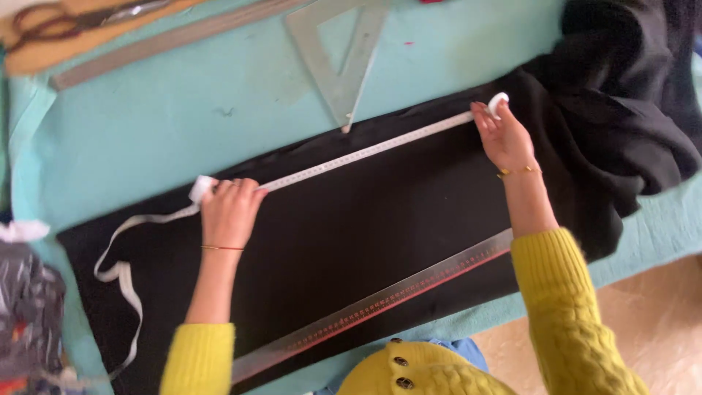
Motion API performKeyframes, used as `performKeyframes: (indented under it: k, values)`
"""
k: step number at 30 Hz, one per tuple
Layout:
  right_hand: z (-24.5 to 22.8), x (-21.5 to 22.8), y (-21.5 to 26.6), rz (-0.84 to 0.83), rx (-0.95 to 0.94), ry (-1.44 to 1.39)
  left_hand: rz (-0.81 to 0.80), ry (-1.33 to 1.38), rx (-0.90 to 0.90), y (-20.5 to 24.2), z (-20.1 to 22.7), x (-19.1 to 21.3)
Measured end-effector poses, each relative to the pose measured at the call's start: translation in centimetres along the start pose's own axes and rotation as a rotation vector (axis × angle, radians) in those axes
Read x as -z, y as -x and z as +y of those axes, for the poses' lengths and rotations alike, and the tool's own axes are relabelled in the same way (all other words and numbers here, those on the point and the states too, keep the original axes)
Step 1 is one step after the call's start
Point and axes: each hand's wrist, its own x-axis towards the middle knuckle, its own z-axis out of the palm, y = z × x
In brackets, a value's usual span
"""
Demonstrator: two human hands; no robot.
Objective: The person measures a piece of black fabric using a measuring tape and chalk, then uses a ruler to draw a straight line. They cut the fabric along the marked line with scissors and fold the resulting piece.
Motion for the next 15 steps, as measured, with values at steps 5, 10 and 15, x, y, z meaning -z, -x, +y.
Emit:
performKeyframes:
  k: [5,10,15]
  values:
    - [0.4,1.8,-0.9,-0.047,-0.026,-0.059,0.020,-0.367,0.086,7.8,-8.2,2.4]
    - [-0.8,4.1,0.5,-0.244,-0.046,0.123,0.056,-0.315,0.219,17.6,-17.0,3.5]
    - [-1.3,5.4,-1.7,-0.172,-0.075,0.363,-0.144,0.563,0.469,23.4,-22.0,7.4]
